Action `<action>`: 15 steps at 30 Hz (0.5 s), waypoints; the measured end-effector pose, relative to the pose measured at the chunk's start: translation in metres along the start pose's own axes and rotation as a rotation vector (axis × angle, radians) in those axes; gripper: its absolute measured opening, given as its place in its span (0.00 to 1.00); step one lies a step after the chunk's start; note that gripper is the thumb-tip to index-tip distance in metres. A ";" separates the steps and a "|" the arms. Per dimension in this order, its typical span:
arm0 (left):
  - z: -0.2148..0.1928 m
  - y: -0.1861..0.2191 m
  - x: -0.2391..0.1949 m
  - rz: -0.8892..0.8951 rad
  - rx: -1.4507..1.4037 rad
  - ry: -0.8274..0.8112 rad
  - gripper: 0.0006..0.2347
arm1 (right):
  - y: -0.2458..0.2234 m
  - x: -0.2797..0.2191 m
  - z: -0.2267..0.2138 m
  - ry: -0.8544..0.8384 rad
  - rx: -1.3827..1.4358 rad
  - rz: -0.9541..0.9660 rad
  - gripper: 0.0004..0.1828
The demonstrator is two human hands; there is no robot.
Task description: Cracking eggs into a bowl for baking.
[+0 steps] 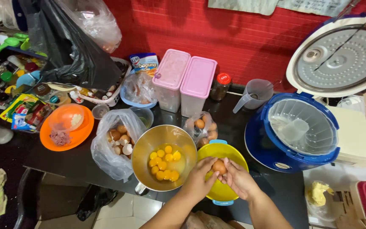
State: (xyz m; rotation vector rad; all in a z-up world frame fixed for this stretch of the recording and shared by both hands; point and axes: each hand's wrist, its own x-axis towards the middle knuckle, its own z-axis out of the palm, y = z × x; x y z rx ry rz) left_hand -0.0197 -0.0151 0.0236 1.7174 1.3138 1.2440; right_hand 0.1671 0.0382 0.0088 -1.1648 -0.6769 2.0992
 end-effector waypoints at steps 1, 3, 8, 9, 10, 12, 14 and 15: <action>0.006 -0.004 0.004 0.003 -0.003 -0.003 0.19 | 0.000 -0.001 -0.005 0.004 0.001 -0.004 0.20; 0.020 -0.012 0.010 -0.282 -0.164 -0.050 0.17 | 0.003 -0.003 -0.016 -0.040 -0.162 -0.045 0.24; 0.054 -0.058 0.003 -0.332 -0.304 -0.054 0.17 | 0.009 -0.007 -0.036 0.023 -0.578 -0.173 0.26; 0.056 -0.060 0.002 -0.322 -0.269 -0.059 0.18 | 0.010 -0.008 -0.040 0.002 -0.626 -0.200 0.26; 0.056 -0.056 0.002 -0.323 -0.270 -0.063 0.18 | 0.015 -0.004 -0.048 0.007 -0.624 -0.199 0.26; 0.053 -0.047 0.004 -0.344 -0.181 -0.209 0.20 | 0.023 0.003 -0.063 -0.050 -0.642 -0.187 0.26; 0.060 -0.054 0.003 -0.294 -0.176 -0.225 0.19 | 0.023 0.006 -0.067 -0.073 -0.670 -0.185 0.25; 0.063 -0.057 0.001 -0.246 -0.170 -0.238 0.18 | 0.024 0.007 -0.069 -0.100 -0.700 -0.182 0.25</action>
